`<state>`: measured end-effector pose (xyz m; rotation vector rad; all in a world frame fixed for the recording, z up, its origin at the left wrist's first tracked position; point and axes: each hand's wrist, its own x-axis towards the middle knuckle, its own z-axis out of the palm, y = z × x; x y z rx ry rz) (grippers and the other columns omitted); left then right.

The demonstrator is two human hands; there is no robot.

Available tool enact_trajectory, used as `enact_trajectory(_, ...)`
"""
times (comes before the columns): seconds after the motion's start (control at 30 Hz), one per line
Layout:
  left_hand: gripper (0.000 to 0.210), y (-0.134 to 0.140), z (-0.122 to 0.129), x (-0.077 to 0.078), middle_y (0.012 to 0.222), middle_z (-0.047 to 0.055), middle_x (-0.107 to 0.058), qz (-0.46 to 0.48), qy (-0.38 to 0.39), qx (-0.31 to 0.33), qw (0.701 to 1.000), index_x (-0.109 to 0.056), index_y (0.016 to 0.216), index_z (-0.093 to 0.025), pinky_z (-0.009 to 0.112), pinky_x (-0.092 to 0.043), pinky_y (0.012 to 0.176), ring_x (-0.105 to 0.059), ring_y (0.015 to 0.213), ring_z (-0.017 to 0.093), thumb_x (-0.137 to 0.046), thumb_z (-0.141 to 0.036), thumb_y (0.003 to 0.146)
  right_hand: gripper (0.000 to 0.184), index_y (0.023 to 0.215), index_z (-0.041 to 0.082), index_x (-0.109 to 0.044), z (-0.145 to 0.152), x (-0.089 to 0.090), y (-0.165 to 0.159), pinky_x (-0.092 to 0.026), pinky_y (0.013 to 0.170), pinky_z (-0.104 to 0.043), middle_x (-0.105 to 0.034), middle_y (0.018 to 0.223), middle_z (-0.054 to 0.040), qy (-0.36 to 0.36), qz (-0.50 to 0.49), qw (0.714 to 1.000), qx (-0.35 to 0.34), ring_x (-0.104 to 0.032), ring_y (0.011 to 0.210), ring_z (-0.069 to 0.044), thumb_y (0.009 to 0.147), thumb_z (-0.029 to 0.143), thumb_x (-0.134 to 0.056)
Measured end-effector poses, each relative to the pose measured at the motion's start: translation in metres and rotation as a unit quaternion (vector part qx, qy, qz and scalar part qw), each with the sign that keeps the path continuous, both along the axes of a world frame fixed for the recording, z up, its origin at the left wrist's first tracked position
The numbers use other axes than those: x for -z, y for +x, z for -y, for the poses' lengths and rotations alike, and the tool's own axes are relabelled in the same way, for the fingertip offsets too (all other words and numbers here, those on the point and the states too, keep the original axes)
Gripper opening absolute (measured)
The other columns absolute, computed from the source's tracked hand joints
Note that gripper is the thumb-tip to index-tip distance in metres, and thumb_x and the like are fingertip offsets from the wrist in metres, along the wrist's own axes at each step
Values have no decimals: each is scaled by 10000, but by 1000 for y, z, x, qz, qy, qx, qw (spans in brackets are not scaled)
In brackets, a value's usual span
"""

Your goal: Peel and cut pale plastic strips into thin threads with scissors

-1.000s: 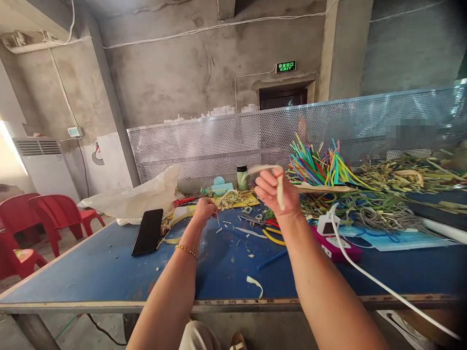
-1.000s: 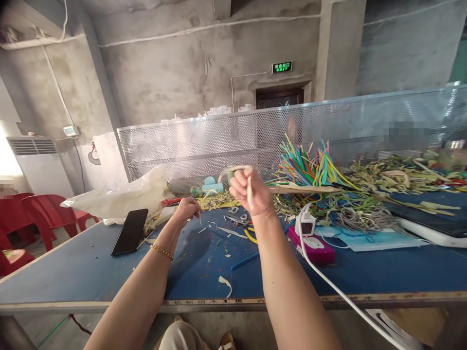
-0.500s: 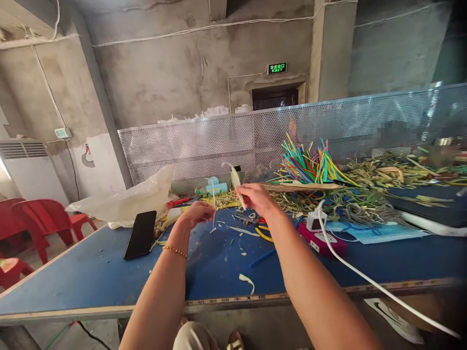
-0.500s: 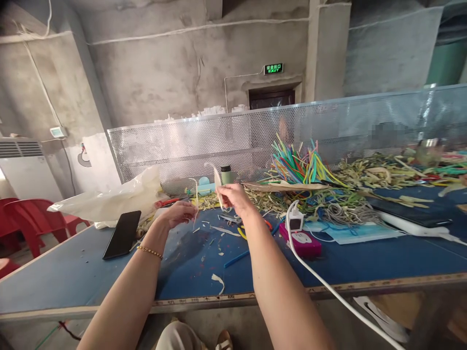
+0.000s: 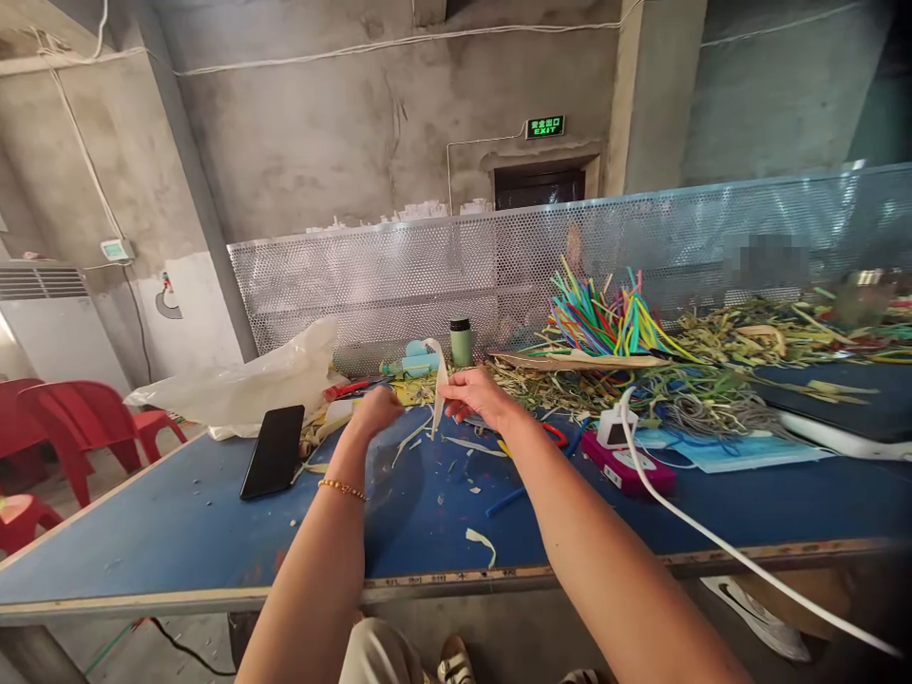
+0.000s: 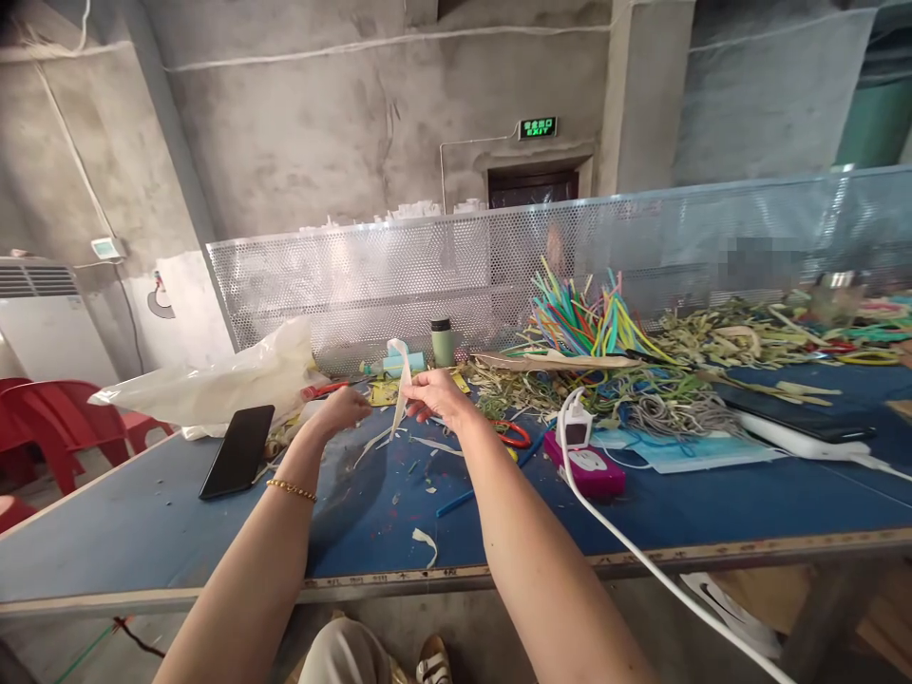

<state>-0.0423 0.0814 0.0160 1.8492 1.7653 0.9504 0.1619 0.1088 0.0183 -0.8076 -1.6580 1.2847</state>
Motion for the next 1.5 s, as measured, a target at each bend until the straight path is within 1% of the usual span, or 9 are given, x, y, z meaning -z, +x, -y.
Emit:
enact_trajectory(0.1,282,11,7,-8,622,49,-643,85,39,57,994,-666,718,-135,213,-392,513,-570,545,110,-551,-350,860,186,666,135,-613,3,0,-4,-400,313,-163,-602,539,15,8,-6,1000,18,-541,402,-78,727,218,-767)
enact_trajectory(0.17,322,19,12,-12,655,53,-648,157,39,139,977,-677,736,-123,216,-386,509,-554,544,101,-609,-424,826,209,632,139,-596,5,0,-7,-378,306,-163,-558,477,35,14,-12,1000,25,-480,358,-62,721,215,-769)
enact_trajectory(0.23,312,26,16,-13,593,37,-620,193,43,181,963,-676,682,-112,217,-343,482,-505,503,87,-726,-417,723,215,622,141,-594,6,-1,-8,-358,302,-164,-524,428,45,19,-11,999,31,-445,336,-59,720,220,-769)
enact_trajectory(0.33,279,30,19,-12,515,16,-582,212,51,179,959,-679,644,-102,222,-308,470,-448,459,71,-783,-361,653,204,639,139,-609,6,-1,-9,-343,303,-162,-530,420,39,20,-4,999,42,-444,338,-62,710,228,-778)
enact_trajectory(0.67,158,31,15,-10,526,4,-575,268,48,174,946,-670,662,-107,221,-307,468,-465,458,67,-737,-247,689,179,638,144,-606,10,-4,-7,-351,323,-160,-558,479,26,22,-7,999,35,-487,404,-71,702,213,-759)
enact_trajectory(0.83,93,33,15,-10,515,-2,-573,286,37,166,943,-649,671,-112,217,-320,469,-483,450,71,-704,-186,680,150,626,135,-621,8,-3,-7,-342,328,-160,-558,475,22,55,18,998,37,-479,402,-68,712,203,-724)
enact_trajectory(1.03,125,33,12,-9,513,6,-566,271,57,167,946,-632,596,-117,221,-319,477,-461,462,71,-673,-197,684,160,603,140,-614,4,0,-7,-342,328,-162,-546,455,25,86,29,995,39,-468,389,-67,718,217,-694)
enact_trajectory(1.23,192,36,8,-7,487,-12,-522,285,88,155,942,-604,544,-125,233,-308,479,-403,446,65,-674,-253,669,190,625,144,-608,5,-1,-7,-355,336,-169,-561,478,18,55,-9,998,13,-492,405,-76,712,270,-720)
enact_trajectory(1.5,179,48,7,-4,432,-14,-498,268,119,99,951,-557,487,-141,228,-285,444,-395,416,71,-616,-199,646,238,582,158,-559,2,2,-6,-351,339,-179,-537,454,27,47,-2,999,6,-470,368,-74,741,264,-702)
